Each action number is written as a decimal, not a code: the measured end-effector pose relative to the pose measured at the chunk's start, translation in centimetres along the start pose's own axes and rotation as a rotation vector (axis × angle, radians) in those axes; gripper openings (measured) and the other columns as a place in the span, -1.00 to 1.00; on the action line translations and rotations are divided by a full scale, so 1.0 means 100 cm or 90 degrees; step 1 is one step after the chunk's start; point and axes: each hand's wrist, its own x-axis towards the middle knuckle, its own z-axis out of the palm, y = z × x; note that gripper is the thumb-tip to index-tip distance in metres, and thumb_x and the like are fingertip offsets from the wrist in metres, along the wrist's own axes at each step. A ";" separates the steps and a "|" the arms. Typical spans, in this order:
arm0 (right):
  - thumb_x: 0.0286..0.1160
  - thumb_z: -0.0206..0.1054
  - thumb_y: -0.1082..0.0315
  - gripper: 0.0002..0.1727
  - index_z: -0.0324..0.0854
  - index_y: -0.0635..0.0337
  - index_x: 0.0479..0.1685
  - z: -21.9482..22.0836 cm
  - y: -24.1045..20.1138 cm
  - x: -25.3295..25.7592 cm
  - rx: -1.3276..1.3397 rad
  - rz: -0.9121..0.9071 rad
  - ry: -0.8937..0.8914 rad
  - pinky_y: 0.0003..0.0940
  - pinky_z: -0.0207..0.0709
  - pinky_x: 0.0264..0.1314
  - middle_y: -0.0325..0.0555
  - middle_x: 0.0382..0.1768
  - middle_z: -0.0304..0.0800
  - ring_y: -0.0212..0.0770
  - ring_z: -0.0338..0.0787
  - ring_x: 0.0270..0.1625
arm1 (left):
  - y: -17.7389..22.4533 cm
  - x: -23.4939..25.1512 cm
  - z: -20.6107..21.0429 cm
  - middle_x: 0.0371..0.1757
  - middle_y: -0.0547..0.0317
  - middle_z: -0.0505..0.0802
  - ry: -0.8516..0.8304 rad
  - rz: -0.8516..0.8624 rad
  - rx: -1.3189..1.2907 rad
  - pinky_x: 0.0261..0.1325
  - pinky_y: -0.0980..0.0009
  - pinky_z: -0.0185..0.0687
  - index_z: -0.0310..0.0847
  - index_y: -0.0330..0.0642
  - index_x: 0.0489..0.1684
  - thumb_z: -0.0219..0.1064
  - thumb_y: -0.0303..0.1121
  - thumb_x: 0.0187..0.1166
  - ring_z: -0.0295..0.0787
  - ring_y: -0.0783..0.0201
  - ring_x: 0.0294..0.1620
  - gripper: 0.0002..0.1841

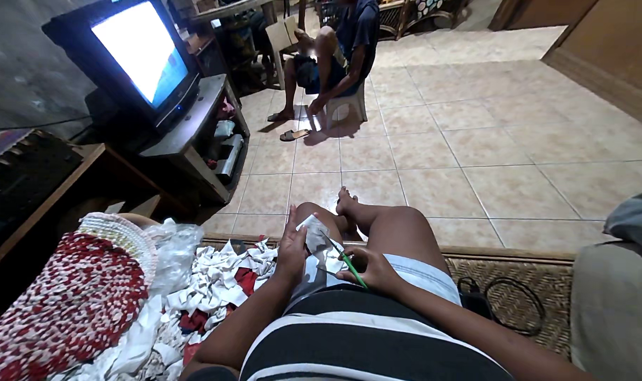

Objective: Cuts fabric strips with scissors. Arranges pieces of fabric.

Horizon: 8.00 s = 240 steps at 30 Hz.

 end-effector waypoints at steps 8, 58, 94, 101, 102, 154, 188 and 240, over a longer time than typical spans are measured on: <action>0.27 0.63 0.04 -0.47 0.70 0.31 0.00 0.003 -0.003 -0.002 0.028 -0.001 0.029 -0.66 0.57 -0.45 -0.30 -0.51 0.73 -0.60 0.61 -0.59 | -0.002 -0.002 0.005 0.53 -0.06 0.64 -0.012 0.014 0.016 0.19 0.24 0.76 -0.30 0.02 0.93 -0.16 -0.45 0.88 0.81 0.21 0.18 -0.36; 0.24 0.65 0.01 -0.45 0.67 0.24 0.04 0.006 -0.004 0.001 0.094 -0.008 0.053 -0.67 0.62 -0.41 -0.41 -0.46 0.73 -0.63 0.65 -0.53 | -0.025 -0.007 0.006 0.47 -0.09 0.70 -0.044 0.152 0.127 0.46 0.36 0.60 0.29 -0.51 0.64 0.11 -0.53 0.75 0.70 0.31 0.39 -0.51; 0.28 0.64 0.22 -0.17 0.37 0.36 0.57 0.010 0.036 0.051 -0.121 0.214 -0.025 0.12 0.53 0.41 0.26 0.22 0.73 0.15 0.75 0.25 | 0.153 -0.072 -0.059 0.33 0.32 0.84 0.039 0.492 0.079 0.10 0.30 0.88 0.60 0.19 0.54 0.29 -0.40 0.65 0.90 0.31 0.07 -0.53; 0.34 0.50 0.46 -0.49 0.57 0.39 0.33 -0.008 0.042 0.055 -0.084 0.211 0.076 -0.02 0.67 0.16 0.20 0.04 0.80 0.00 0.82 -0.02 | 0.147 -0.054 -0.056 0.45 0.28 0.76 -0.129 0.376 0.151 0.24 0.24 0.84 0.48 0.24 0.65 0.37 -0.25 0.65 0.86 0.23 0.19 -0.46; 0.36 0.50 0.46 -0.49 0.56 0.40 0.34 -0.011 0.036 0.055 -0.061 0.202 0.093 -0.06 0.68 0.13 0.19 0.02 0.79 -0.03 0.81 -0.05 | 0.143 -0.047 -0.055 0.46 0.27 0.75 -0.158 0.357 0.174 0.26 0.24 0.83 0.45 0.24 0.68 0.33 -0.27 0.68 0.85 0.23 0.20 -0.46; 0.26 0.57 0.42 -0.53 0.55 -0.08 0.16 -0.006 -0.211 0.095 0.229 -0.312 0.084 -0.55 0.82 -0.09 -0.51 -0.18 0.88 -0.47 0.87 -0.19 | -0.081 0.045 -0.129 0.46 -0.39 0.63 -0.102 0.046 0.625 0.66 0.05 0.36 0.48 -0.40 0.54 0.18 -0.37 0.71 0.53 -0.16 0.55 -0.54; 0.28 0.48 0.21 -0.55 0.72 0.33 0.10 0.088 -0.115 0.092 -0.164 -0.318 -0.109 -0.33 0.76 0.02 -0.01 -0.16 0.89 -0.29 0.87 -0.12 | 0.029 -0.052 -0.087 -0.30 0.21 0.76 0.061 -0.193 -0.266 -0.11 0.37 0.77 0.49 -0.19 0.10 -0.22 -0.24 0.91 0.76 0.36 -0.30 -0.65; 0.34 0.60 0.38 -0.38 0.54 0.32 0.45 0.001 0.063 0.029 -0.322 0.116 -0.069 0.41 0.54 0.20 0.37 0.03 0.80 0.38 0.79 0.09 | -0.065 -0.144 -0.335 0.80 -0.03 0.36 0.521 -0.389 1.049 0.83 -0.28 -0.54 0.17 -0.14 0.83 0.26 0.01 0.61 -0.10 -0.12 0.90 -0.21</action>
